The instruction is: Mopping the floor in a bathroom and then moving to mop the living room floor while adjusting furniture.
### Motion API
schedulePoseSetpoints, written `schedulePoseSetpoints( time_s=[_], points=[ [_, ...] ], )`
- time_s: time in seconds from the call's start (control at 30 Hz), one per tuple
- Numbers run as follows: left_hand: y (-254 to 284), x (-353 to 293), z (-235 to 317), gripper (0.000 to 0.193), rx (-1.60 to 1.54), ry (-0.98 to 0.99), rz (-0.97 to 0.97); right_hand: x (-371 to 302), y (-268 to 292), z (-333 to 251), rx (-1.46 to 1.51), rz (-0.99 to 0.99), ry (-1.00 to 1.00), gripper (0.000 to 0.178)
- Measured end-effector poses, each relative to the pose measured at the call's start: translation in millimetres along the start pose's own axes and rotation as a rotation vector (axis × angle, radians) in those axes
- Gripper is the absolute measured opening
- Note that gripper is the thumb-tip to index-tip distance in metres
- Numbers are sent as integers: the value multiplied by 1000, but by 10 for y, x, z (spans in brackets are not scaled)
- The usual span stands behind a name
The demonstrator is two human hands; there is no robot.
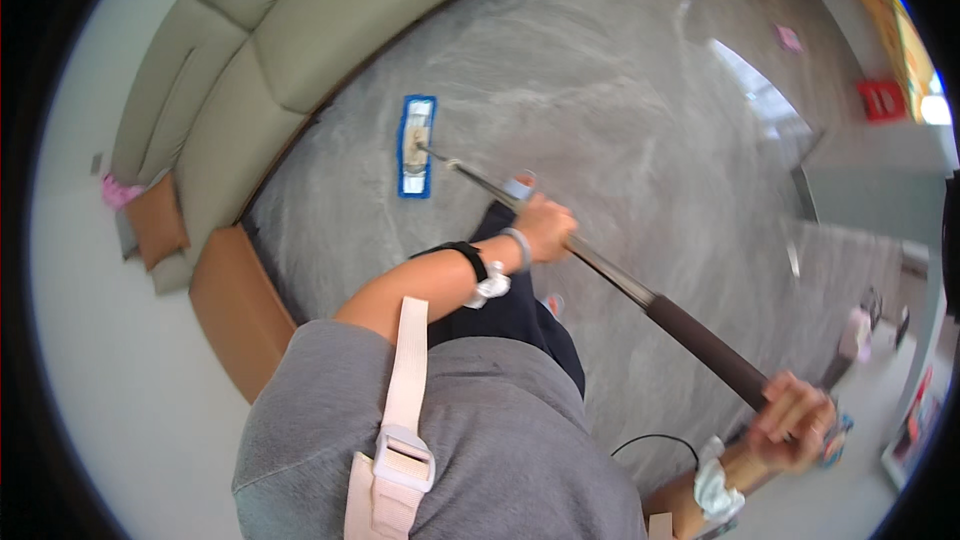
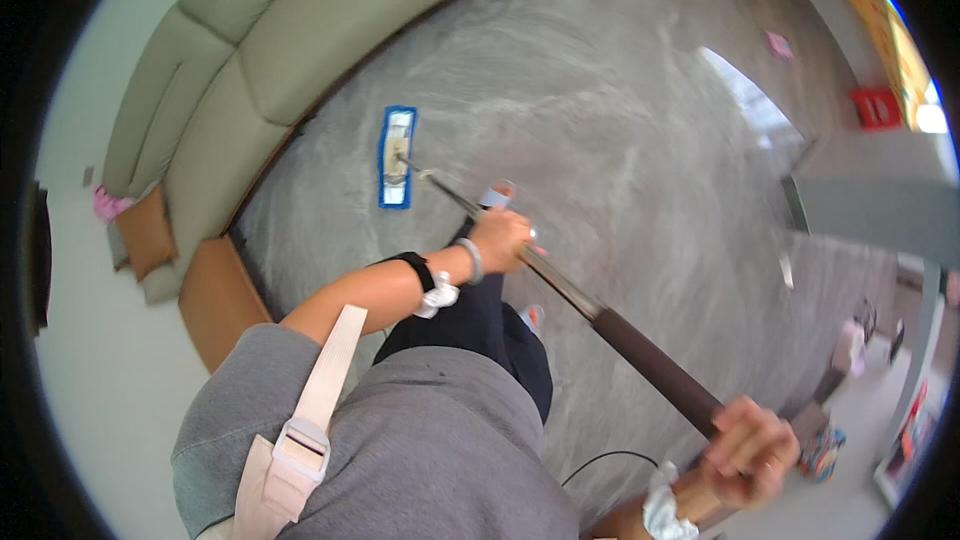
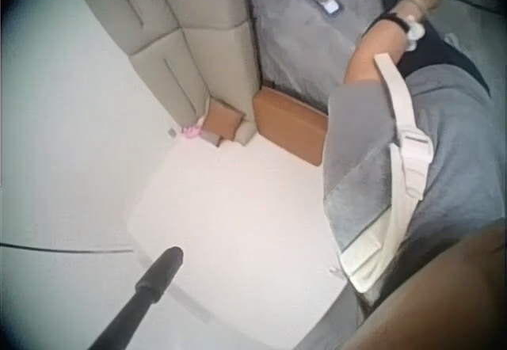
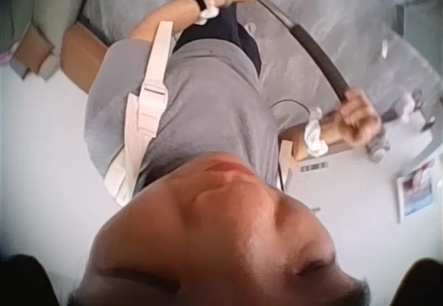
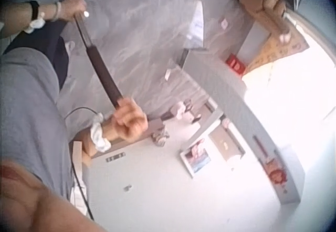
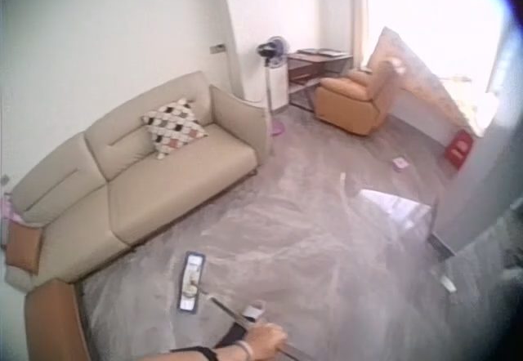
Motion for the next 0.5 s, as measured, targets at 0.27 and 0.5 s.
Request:
schedulePoseSetpoints(
  time_s=[0.27, 0.5],
  points=[
    [-774, 434, 3553, 28, -414, -497, -86, -2042, -23, -2497, -476, 99, 298, 30],
    [-1418, 96, 4345, 17, -516, -590, -266, -2379, -571, -2320, -617, 69, 263, 17]
  ],
)
Point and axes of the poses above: each hand's wrist, its own x-axis towards the middle knuckle, its own y-axis out of the back of the hand, z = x × y, the point moved 3 cm from there along x, towards the middle knuckle
